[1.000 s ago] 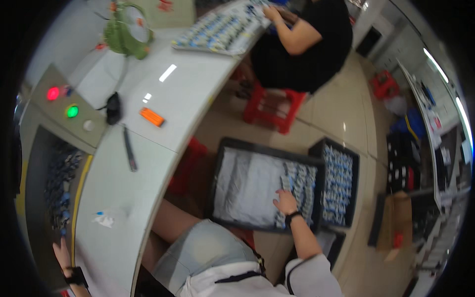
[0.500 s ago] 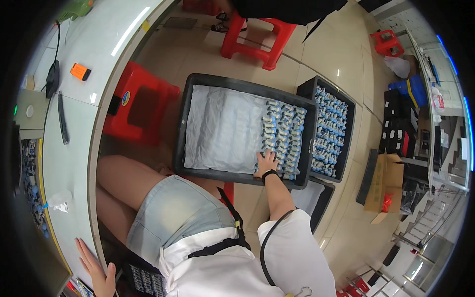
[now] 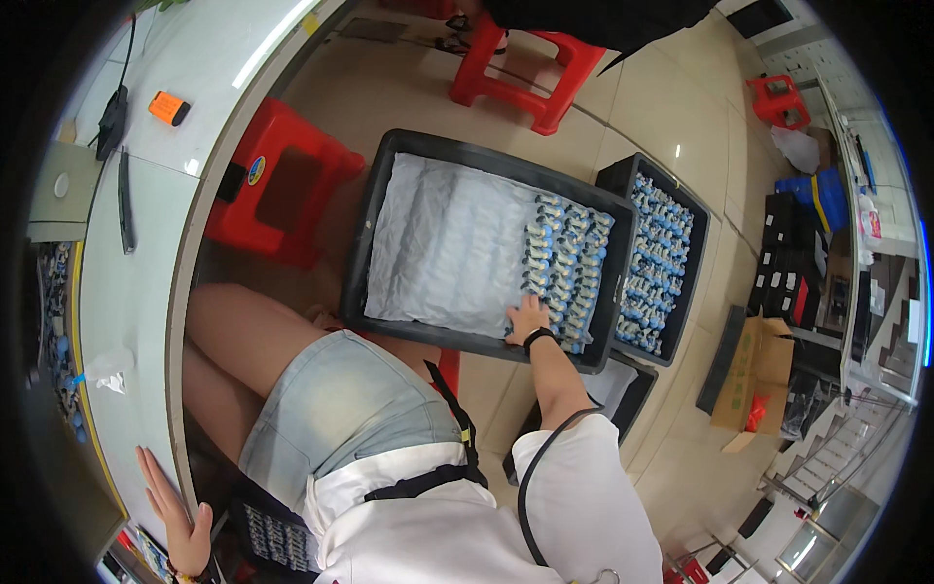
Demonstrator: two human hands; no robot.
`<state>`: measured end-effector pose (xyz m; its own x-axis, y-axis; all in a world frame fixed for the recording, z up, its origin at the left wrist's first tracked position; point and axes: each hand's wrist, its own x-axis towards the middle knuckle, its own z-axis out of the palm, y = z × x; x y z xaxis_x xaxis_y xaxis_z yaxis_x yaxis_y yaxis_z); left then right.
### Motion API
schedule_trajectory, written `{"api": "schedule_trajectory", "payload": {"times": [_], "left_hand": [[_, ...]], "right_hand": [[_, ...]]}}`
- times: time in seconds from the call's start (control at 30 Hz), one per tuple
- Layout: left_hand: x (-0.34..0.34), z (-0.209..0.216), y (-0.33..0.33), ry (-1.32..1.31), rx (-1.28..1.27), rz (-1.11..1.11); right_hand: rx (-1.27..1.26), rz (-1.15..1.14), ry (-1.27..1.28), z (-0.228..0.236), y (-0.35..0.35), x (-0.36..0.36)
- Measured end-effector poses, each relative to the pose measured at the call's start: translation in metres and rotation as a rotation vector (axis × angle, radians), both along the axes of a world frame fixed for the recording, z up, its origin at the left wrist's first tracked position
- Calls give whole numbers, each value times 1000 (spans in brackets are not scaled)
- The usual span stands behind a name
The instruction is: Manually picking plastic figurines from a machine bin and placing them into sorted trays.
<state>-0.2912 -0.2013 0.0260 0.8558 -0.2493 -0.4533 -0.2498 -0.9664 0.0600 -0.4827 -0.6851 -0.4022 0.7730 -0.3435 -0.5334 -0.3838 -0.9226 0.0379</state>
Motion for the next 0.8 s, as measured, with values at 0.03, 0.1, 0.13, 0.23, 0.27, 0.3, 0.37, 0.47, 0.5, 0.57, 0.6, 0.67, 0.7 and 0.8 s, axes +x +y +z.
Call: {"api": "schedule_trajectory", "payload": {"times": [0.03,0.1,0.13,0.23,0.27,0.3,0.37,0.47,0.5,0.57,0.6,0.67,0.7,0.8], "left_hand": [[0,-3,1,-33,-3,18],[1,0,1,-18,4,38],[0,2,2,-1,13,55],[3,0,4,4,3,35],[3,-2,5,10,0,40],[4,-3,7,-2,-25,24],[3,-5,8,-15,-48,19],[1,-5,10,-29,-91,11],[2,-3,9,-32,-78,25],[2,-2,10,9,-90,19],[2,-4,11,-2,-99,14],[2,-7,16,-19,-110,-1],[3,-7,16,-30,-137,-41],[-1,2,4,-64,-114,24]], "right_hand": [[79,24,98,-6,-2,0],[159,63,195,-11,-3,2],[213,19,209,-12,-2,3],[269,-18,237,-10,-5,1],[276,-13,244,-9,-6,-1],[275,-4,246,-10,-5,1],[237,42,238,-10,-3,1],[215,29,204,4,10,8],[227,46,203,5,12,6],[205,0,41,4,8,0],[252,-49,-27,5,4,-3],[301,-124,-277,5,4,-2],[309,-112,-279,9,6,4],[336,-155,-665,42,15,37]]}}
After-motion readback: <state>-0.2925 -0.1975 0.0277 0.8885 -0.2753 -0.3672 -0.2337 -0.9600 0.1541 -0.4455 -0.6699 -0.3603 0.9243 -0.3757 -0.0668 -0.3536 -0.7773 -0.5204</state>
